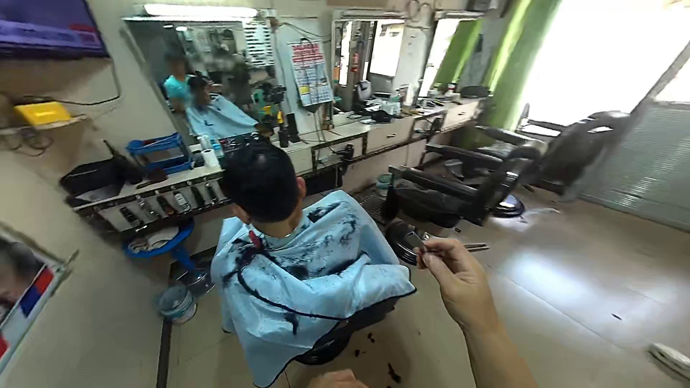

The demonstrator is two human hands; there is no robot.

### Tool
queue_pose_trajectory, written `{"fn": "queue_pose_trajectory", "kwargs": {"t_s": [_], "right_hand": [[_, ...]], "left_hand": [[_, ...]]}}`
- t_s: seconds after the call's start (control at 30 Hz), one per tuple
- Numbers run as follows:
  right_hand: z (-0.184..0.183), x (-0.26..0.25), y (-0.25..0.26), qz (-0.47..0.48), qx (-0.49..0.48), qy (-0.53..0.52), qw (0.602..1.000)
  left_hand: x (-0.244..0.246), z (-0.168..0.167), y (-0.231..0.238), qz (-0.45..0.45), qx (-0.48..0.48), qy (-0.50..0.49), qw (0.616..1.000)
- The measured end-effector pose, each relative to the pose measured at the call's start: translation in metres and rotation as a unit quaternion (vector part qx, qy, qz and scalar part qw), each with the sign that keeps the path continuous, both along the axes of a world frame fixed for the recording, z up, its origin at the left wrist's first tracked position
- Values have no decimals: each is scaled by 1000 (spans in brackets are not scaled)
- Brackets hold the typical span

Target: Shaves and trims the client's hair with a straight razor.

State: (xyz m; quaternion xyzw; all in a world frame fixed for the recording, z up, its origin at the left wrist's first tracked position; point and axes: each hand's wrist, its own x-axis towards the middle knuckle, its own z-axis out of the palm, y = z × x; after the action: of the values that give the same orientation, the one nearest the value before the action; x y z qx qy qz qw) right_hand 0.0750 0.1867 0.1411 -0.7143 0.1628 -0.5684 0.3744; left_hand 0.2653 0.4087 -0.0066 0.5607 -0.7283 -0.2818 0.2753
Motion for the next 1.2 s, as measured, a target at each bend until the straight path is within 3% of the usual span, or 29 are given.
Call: {"fn": "queue_pose_trajectory", "kwargs": {"t_s": [0.1, 0.17, 0.27, 0.37, 0.53, 0.7, 1.03, 1.2], "right_hand": [[22, 40, -31, 67, -38, -2, 997], [34, 66, -53, 111, -54, -5, 992], [46, 97, -86, 159, -65, 11, 985], [50, 123, -126, 190, -88, 34, 977], [56, 152, -171, 245, -111, 64, 961], [49, 176, -191, 270, -125, 78, 952], [23, 182, -204, 233, -98, 104, 962], [7, 213, -225, 278, -117, 131, 945]], "left_hand": [[21, 65, 1, 154, -63, -45, 985], [32, 97, -15, 250, -133, -105, 953], [39, 121, -58, 327, -221, -184, 900], [38, 137, -107, 397, -239, -234, 855], [45, 145, -170, 499, -232, -313, 774], [54, 140, -204, 568, -188, -334, 728], [53, 134, -212, 576, -150, -375, 710], [52, 136, -222, 604, -122, -367, 697]]}}
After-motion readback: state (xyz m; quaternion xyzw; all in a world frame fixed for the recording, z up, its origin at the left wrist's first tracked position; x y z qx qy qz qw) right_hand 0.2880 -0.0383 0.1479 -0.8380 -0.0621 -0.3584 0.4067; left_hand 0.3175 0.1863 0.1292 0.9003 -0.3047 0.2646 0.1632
